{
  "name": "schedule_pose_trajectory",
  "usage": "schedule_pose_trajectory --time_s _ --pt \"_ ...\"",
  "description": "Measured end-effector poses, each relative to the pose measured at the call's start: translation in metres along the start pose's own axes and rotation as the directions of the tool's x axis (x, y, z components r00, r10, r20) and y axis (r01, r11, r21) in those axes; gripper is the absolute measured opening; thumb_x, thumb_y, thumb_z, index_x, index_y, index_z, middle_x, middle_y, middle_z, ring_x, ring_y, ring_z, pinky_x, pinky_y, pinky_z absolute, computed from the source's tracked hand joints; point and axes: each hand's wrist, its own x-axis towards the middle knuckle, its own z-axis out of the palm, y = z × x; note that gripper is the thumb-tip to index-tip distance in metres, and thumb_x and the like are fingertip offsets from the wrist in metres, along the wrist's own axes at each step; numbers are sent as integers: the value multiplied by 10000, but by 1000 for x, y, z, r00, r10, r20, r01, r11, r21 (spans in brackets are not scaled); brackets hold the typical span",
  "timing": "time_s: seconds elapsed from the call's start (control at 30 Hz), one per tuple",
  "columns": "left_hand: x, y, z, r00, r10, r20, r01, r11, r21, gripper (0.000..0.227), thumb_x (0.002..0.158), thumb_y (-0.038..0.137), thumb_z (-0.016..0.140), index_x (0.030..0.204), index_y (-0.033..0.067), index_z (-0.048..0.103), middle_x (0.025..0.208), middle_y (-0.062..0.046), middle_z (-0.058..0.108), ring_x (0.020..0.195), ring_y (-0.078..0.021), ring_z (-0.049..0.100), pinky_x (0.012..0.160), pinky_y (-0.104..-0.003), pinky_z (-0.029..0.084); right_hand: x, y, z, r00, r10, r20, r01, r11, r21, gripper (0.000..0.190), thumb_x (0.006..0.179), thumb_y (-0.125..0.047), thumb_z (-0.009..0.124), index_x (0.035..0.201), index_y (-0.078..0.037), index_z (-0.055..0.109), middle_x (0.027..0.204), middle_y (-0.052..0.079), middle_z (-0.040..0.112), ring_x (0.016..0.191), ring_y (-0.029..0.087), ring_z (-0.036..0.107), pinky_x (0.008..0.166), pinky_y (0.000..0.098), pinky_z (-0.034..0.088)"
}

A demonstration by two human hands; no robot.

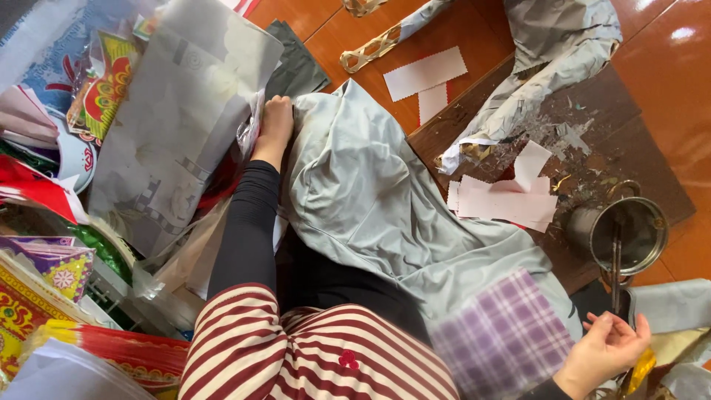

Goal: Applying colored paper and glue to assemble and decorate traditional paper-based animal figures.

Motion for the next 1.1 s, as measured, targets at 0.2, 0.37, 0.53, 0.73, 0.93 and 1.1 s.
schedule_pose_trajectory --time_s 0.2,0.37,0.53,0.73,0.93,1.1 --pt "3 10 -15 984 -166 -56 160 982 -101 93 911 -25 549 915 1 637 926 -232 682 854 -432 687 742 -498 566 -4 -36 10 998 57 18 -57 998 28 352 1191 85 558 1515 89 419 1177 154 625 969 181 685 854 260 574" --pt "2 14 -19 982 -176 -68 166 978 -124 110 933 -19 538 931 -15 648 948 -245 666 911 -445 664 774 -509 545 2 -64 29 998 33 56 -36 998 51 330 1149 94 559 1467 91 471 1139 151 645 931 174 678 811 258 560" --pt "1 19 -34 979 -180 -97 165 976 -143 99 866 8 600 860 -9 696 968 -256 650 952 -444 640 816 -496 532 3 -61 36 995 28 94 -36 996 83 324 1153 86 577 1459 88 471 1143 153 648 948 176 680 827 258 561" --pt "10 16 -31 947 -320 -40 281 879 -386 43 800 61 748 812 23 764 874 -210 696 831 -375 679 745 -450 549 -2 -89 40 994 26 109 -35 996 77 318 1142 97 566 1449 90 484 1170 162 645 981 187 682 875 274 562" --pt "17 24 -44 878 -452 158 455 686 -567 123 760 151 836 815 55 783 766 -119 754 709 -239 733 672 -349 553 -1 -94 45 990 49 129 -64 991 114 293 1169 62 576 1443 101 483 1187 160 644 987 181 678 902 285 561" --pt "14 18 -26 867 -487 106 448 668 -594 131 793 138 828 821 29 760 772 -116 747 722 -233 722 680 -349 552 -1 -109 48 987 37 154 -53 993 106 283 1176 49 581 1436 106 487 1188 169 655 983 183 678 922 292 562"
